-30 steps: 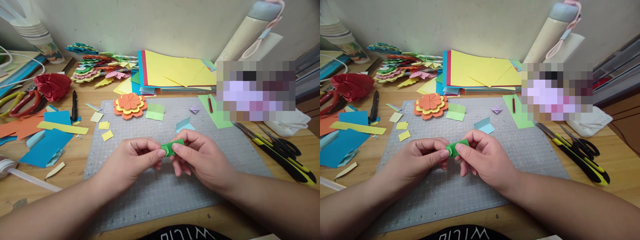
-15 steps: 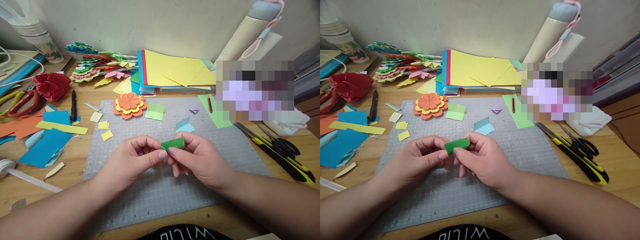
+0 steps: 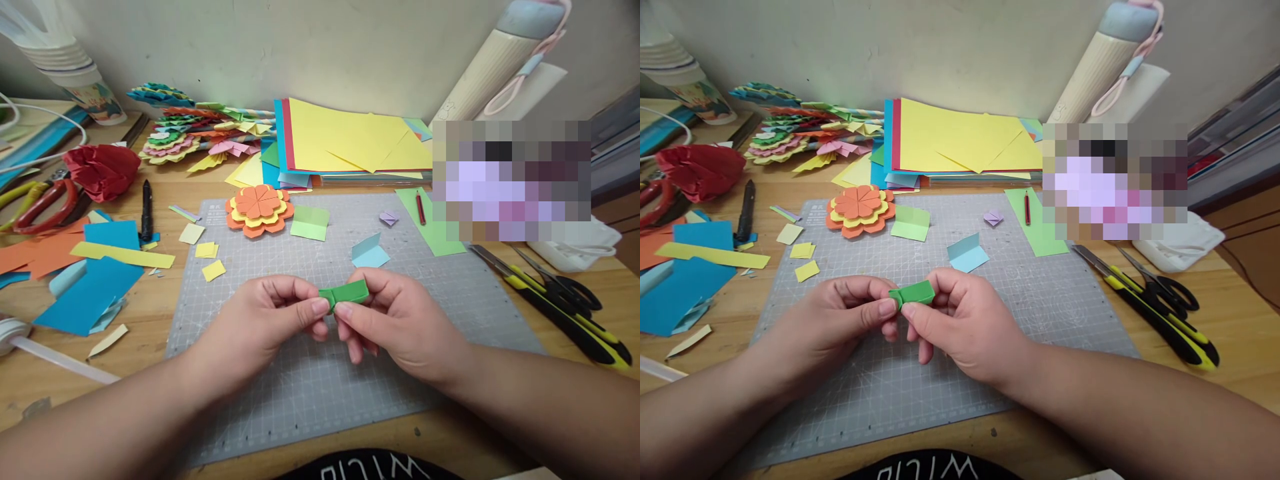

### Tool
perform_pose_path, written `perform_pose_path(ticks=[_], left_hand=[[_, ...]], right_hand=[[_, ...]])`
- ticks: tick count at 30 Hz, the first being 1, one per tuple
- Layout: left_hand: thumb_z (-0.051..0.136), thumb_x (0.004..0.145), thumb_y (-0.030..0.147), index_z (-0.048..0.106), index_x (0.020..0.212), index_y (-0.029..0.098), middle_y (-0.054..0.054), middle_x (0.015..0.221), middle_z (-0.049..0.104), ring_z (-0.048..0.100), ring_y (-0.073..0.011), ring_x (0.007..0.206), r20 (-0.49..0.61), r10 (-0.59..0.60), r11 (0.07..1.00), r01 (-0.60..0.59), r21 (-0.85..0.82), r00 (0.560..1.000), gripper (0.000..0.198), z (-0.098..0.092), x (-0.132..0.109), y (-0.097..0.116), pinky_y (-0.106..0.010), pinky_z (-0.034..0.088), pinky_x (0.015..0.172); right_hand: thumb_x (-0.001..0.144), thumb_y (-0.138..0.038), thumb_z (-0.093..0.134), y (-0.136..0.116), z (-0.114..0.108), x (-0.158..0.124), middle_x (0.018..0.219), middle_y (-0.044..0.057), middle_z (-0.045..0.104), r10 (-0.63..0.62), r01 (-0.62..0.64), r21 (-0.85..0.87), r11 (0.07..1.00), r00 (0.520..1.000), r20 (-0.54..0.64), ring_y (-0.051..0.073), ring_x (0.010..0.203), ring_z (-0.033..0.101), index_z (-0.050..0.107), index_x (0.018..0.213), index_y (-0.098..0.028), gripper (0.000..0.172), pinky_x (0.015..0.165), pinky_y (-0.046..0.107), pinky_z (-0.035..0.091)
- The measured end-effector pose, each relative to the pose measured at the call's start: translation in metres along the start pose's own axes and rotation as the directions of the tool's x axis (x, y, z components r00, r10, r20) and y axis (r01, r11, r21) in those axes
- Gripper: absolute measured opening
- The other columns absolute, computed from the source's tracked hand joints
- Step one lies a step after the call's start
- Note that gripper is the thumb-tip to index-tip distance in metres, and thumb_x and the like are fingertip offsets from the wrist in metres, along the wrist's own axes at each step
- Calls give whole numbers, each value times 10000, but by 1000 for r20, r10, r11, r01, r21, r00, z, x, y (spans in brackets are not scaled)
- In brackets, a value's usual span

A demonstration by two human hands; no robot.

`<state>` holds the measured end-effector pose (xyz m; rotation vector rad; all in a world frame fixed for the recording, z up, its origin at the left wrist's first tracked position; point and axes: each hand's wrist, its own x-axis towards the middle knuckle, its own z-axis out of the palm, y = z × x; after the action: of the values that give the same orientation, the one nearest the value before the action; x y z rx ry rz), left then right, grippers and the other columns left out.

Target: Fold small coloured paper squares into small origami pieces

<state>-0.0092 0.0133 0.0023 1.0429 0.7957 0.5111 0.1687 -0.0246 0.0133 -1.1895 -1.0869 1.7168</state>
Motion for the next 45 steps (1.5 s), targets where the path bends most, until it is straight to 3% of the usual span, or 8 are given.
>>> perform_pose_path(ticks=[8,21,29,34,37,45], left_hand=[[637,839,318,641,716,189,-3,695,637,623,-169,724,18,-7,999,7,-42,1000,177,0,-3,0,-326,474,754],[652,814,293,588,682,163,11,663,603,579,-128,665,-31,27,1000,-26,17,999,196,4,-2,4,-271,464,678],[607,842,228,588,665,167,23,696,543,511,-107,671,-36,221,945,-205,253,975,188,3,-7,9,-248,407,668],[537,889,308,567,760,177,23,682,536,500,-122,671,-6,137,972,-133,195,991,187,2,-5,6,-264,403,669],[514,899,347,551,789,178,31,670,530,488,-120,660,6,103,964,-101,244,995,205,2,-4,5,-255,394,653],[483,910,278,531,673,174,53,617,491,418,-92,607,92,145,921,-169,351,985,263,5,-7,10,-211,351,597]], right_hand=[[805,-225,631,-1,1,0,609,-40,609,16,-16,9,1000,1000,2,59,439,556,497,679,-174,191,398,166,369],[836,-203,608,2,-1,0,619,-51,582,-3,3,9,1000,999,51,55,478,554,472,690,-175,202,433,163,376],[845,-216,605,4,-1,-1,616,-47,583,37,-40,22,999,991,127,49,478,552,477,702,-167,198,438,151,368],[863,-238,588,3,-3,0,616,-46,587,29,-32,23,999,993,114,53,469,560,498,724,-165,181,418,150,349],[869,-243,585,4,-4,1,606,-55,585,15,-19,49,999,997,80,47,458,557,481,714,-169,201,412,145,342],[852,-257,615,5,-3,0,601,-61,584,20,-27,87,996,996,90,46,454,559,472,714,-172,216,410,140,344]])
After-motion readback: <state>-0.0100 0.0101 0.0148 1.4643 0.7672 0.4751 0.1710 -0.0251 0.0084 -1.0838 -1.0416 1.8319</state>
